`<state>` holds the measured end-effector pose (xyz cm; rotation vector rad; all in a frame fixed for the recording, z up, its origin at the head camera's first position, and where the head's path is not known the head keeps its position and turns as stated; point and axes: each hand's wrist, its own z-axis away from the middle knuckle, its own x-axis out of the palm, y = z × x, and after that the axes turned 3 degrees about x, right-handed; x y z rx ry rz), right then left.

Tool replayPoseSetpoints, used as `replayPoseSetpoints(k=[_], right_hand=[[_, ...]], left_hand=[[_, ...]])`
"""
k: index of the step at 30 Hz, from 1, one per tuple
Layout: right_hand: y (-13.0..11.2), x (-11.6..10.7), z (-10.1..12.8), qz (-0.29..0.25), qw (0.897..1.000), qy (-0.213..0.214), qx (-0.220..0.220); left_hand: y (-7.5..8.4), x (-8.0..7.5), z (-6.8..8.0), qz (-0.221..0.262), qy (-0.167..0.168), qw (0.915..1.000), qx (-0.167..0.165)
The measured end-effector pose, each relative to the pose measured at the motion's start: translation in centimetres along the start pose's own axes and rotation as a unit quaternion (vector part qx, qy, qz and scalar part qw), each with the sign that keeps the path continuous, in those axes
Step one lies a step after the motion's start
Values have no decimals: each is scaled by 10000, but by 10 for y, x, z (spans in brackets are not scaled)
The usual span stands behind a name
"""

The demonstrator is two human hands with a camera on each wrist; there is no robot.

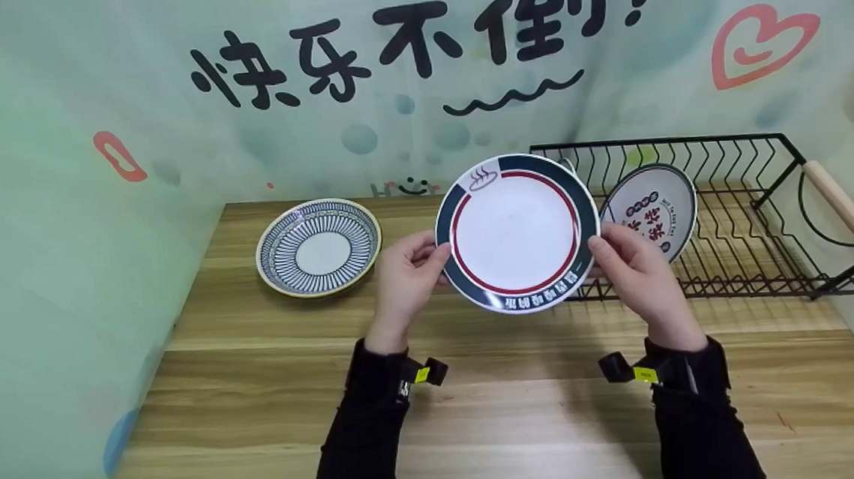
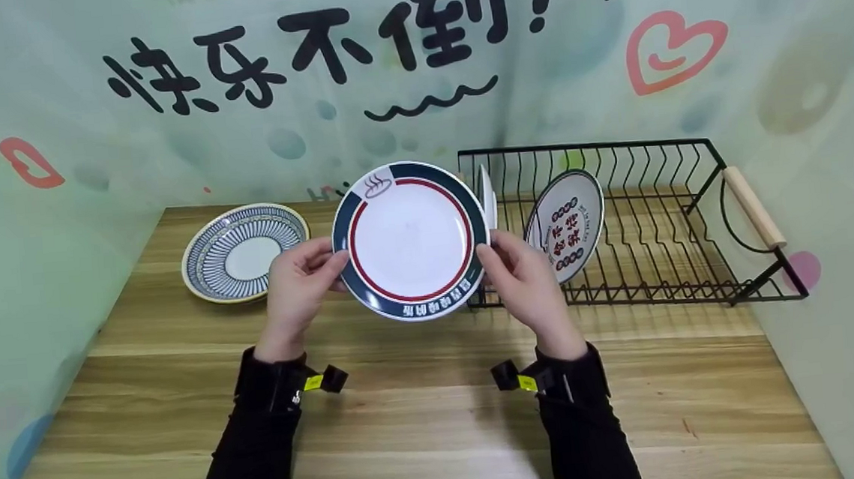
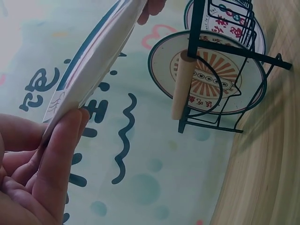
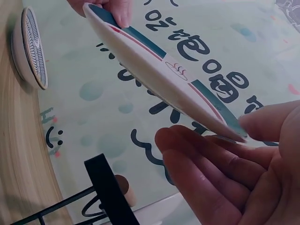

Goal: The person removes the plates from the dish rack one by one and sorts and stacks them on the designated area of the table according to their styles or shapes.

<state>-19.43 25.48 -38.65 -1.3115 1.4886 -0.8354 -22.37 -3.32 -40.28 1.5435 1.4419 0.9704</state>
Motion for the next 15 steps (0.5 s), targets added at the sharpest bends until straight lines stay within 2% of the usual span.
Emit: replayPoseSetpoints(k=[2,5,10,15], right_hand=[[0,0,0,-202,9997,-11,-150],[0,0,-1,-1,9991,110,-407],[4,-3,-2,952,9909,476,-823],[7,-6,-3,1886,9711,875,-1175]], left_hand=[[0,-2,-1,-42,103,9999,54],[0,-6,-2,-79,277,9996,77],[-1,-14,-4,-139,560,9983,114],[-2,-22,-6,-222,776,9964,260]])
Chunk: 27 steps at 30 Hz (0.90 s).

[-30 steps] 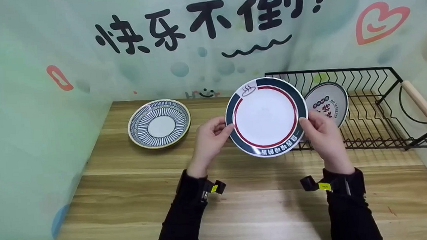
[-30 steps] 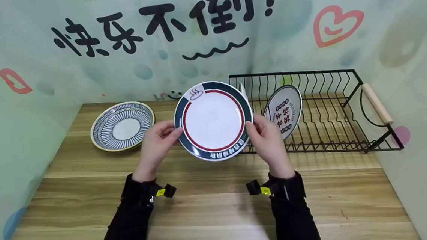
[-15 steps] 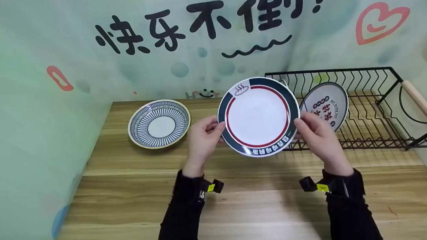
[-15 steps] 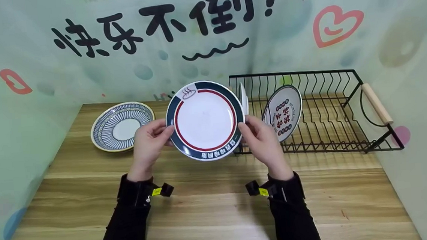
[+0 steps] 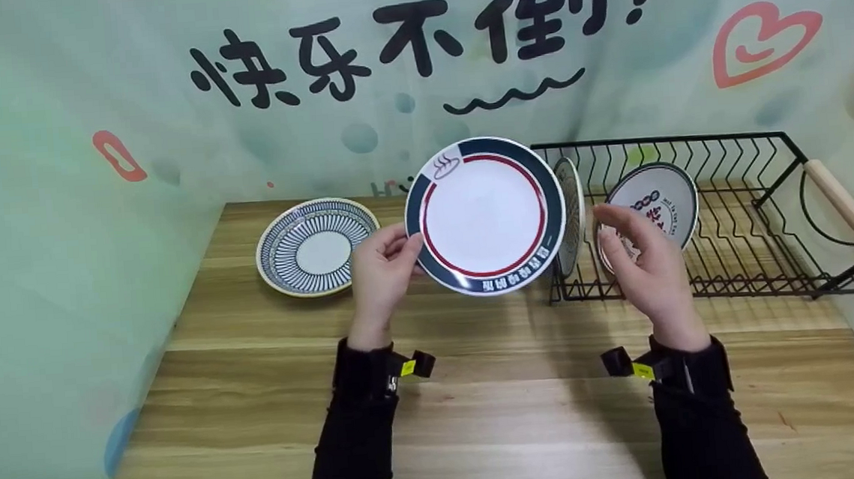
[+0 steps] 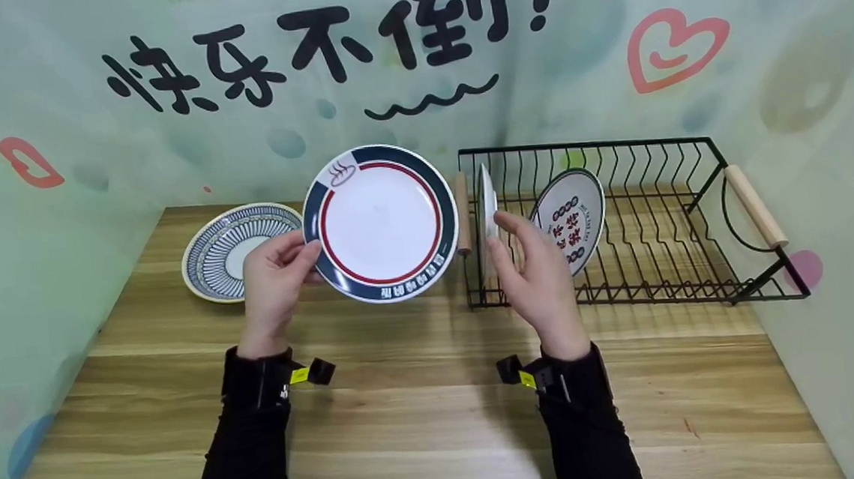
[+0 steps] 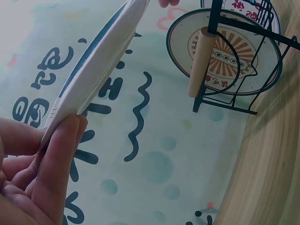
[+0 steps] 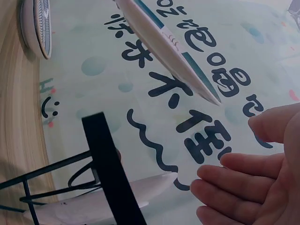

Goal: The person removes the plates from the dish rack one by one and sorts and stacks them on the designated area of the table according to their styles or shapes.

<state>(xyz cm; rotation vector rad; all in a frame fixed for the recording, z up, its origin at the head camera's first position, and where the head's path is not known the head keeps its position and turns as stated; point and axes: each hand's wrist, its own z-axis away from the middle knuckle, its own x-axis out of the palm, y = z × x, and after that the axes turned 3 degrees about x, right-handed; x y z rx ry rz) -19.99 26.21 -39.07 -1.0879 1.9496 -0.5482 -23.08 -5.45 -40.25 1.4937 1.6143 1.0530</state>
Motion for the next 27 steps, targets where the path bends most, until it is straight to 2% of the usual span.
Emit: replayPoseSetpoints(k=[6,27], right_hand=[[3,-3,-1,483,9987,137,-43],[15,-19,-3,793,9947,253,601]], left_hand=[[-4,-5,-3,-39,217,9995,-210],[-34,-10,-13,-398,464,9937,-944]])
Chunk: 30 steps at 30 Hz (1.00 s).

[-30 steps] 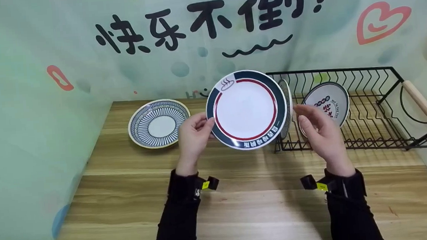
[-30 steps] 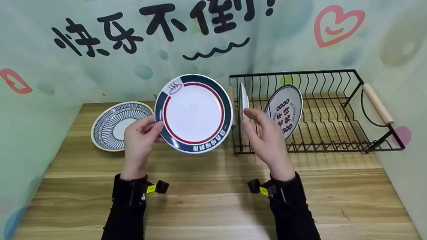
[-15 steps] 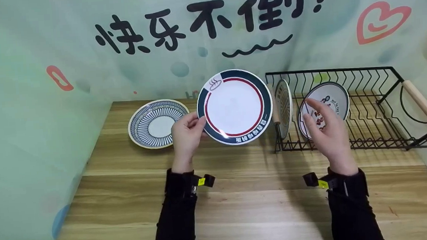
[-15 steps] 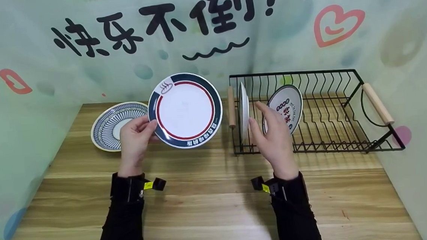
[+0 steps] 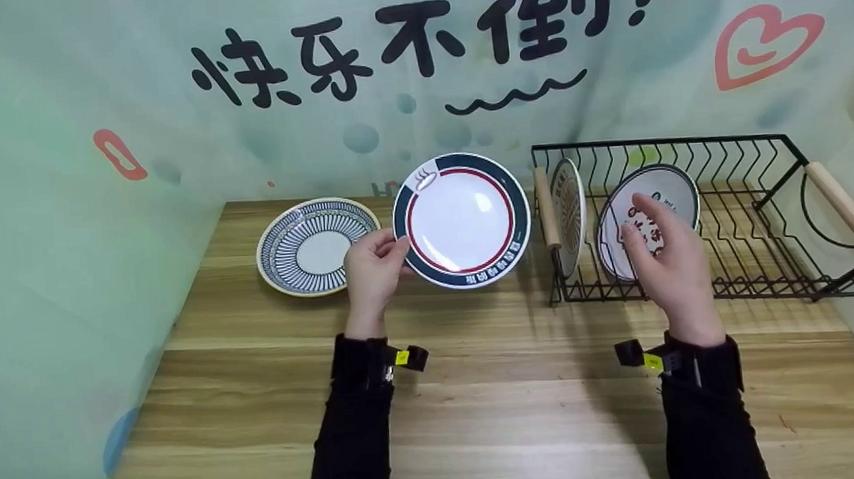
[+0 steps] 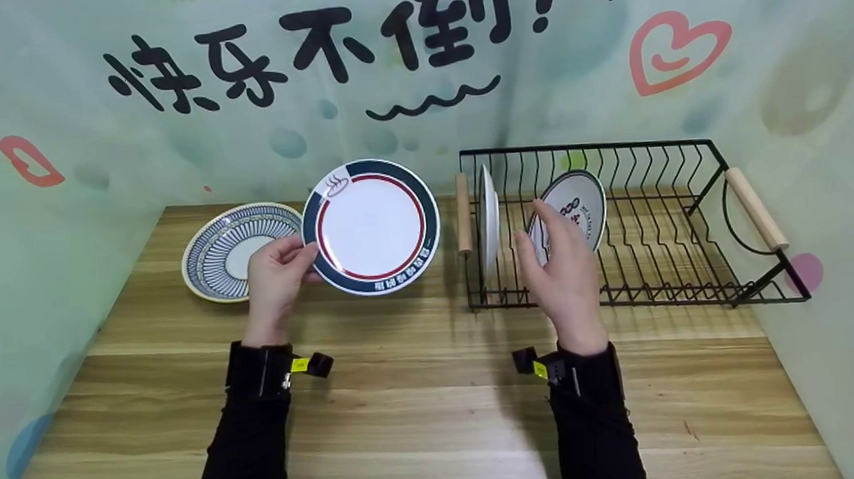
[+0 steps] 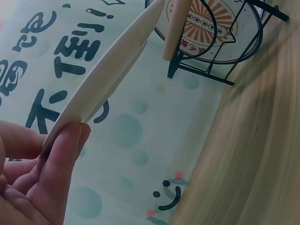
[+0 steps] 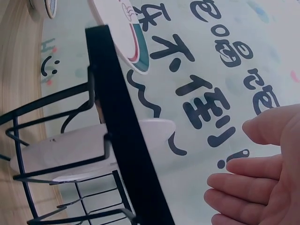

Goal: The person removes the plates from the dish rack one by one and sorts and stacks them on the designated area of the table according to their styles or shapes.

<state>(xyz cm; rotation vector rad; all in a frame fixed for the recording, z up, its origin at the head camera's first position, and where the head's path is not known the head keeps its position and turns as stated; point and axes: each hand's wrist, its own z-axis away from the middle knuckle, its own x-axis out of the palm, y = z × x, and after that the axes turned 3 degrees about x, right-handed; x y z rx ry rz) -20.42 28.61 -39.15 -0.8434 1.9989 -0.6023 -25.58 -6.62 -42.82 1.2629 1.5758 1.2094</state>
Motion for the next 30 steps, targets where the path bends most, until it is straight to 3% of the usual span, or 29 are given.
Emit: replayPoseSetpoints(k=[8,17,24,30], right_hand=[[6,-3,-1,88,9999,59,57],[11,-3,-3,309,9989,285,-189],[13,-2,-2,442,9984,276,-227],[13,-3,-3,528,9980,272,-195]], left_hand=[[-10,1,-3,122,-59,9994,-315],[-19,3,-4,134,-106,9980,-605],[-26,6,-6,-38,-159,9957,-909],[-34,8,-7,91,-179,9929,-1171]])
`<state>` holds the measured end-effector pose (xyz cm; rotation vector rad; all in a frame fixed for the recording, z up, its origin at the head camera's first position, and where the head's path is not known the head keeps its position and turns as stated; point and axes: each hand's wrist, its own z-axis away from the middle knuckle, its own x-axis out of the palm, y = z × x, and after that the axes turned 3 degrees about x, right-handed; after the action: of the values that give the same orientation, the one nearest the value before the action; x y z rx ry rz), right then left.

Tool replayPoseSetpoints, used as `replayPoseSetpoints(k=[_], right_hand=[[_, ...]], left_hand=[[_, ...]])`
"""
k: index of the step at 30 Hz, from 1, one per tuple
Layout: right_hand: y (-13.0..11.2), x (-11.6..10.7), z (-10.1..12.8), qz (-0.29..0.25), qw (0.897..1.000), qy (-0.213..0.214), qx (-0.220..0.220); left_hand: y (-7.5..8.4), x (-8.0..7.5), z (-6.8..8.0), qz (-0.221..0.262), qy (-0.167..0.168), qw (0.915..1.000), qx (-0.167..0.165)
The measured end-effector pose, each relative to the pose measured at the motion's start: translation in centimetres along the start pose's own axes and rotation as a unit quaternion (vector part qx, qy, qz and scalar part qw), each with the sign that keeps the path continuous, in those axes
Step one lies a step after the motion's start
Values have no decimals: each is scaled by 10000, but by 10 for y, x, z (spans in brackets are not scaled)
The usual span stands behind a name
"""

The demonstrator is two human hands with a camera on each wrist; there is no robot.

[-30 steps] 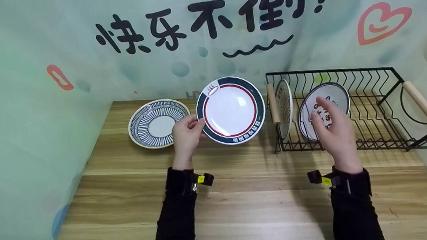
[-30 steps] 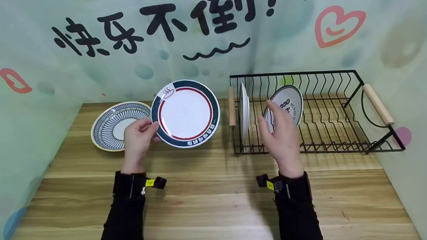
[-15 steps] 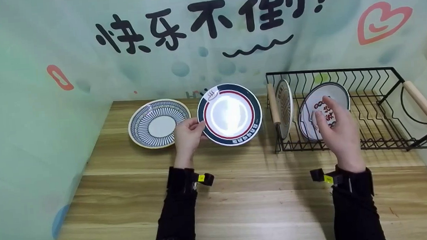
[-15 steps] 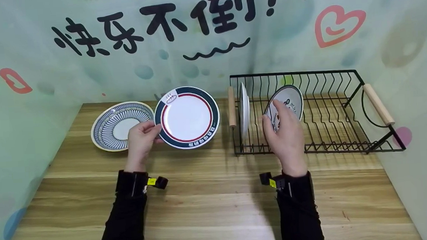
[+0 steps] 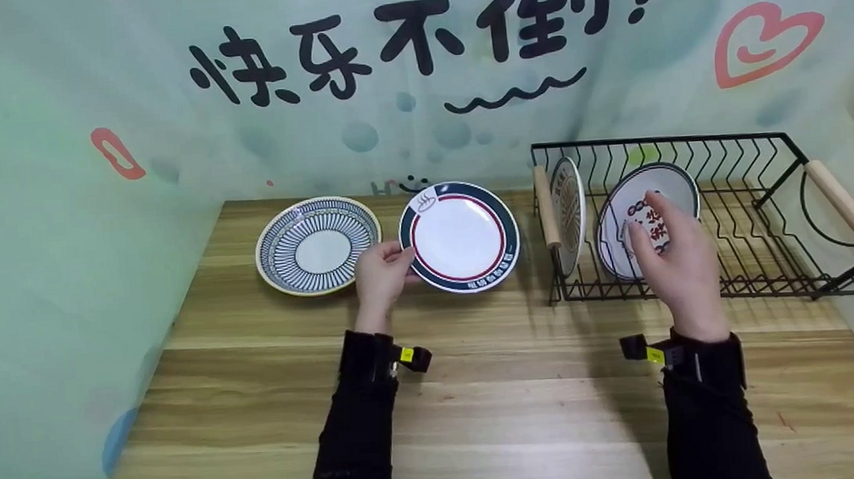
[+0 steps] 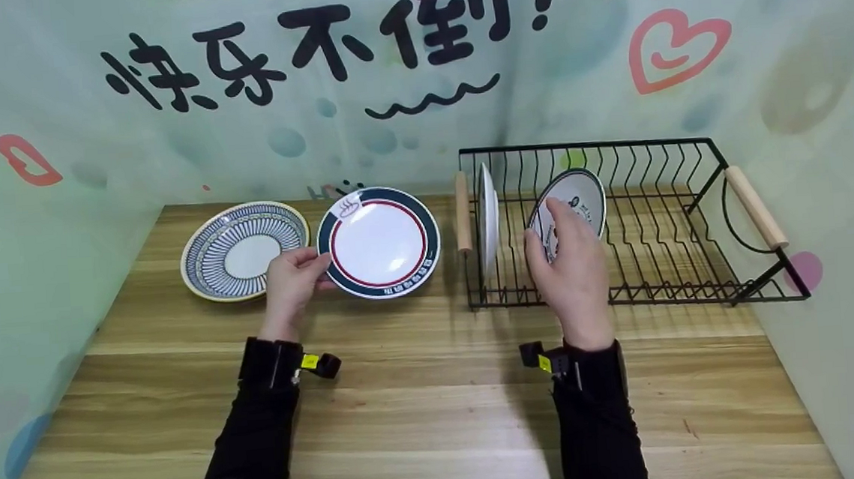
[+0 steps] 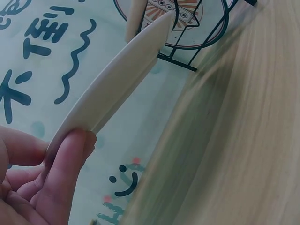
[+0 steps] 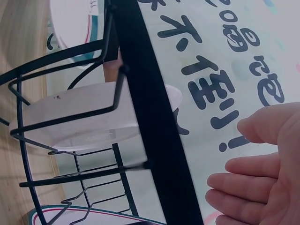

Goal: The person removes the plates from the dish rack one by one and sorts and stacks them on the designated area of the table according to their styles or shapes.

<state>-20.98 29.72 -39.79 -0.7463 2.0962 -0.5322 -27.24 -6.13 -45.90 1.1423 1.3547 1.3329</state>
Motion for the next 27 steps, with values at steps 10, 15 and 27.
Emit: replayPoseSetpoints(k=[10,15,27], right_hand=[[-3,-7,0,49,9990,-98,437],[-2,-10,0,131,9987,-54,491],[7,-19,-1,123,9968,153,778]], left_hand=[[-9,2,-3,225,-1,9994,-255],[-11,3,-2,231,39,9991,-363],[-18,3,-4,265,99,9987,-431]])
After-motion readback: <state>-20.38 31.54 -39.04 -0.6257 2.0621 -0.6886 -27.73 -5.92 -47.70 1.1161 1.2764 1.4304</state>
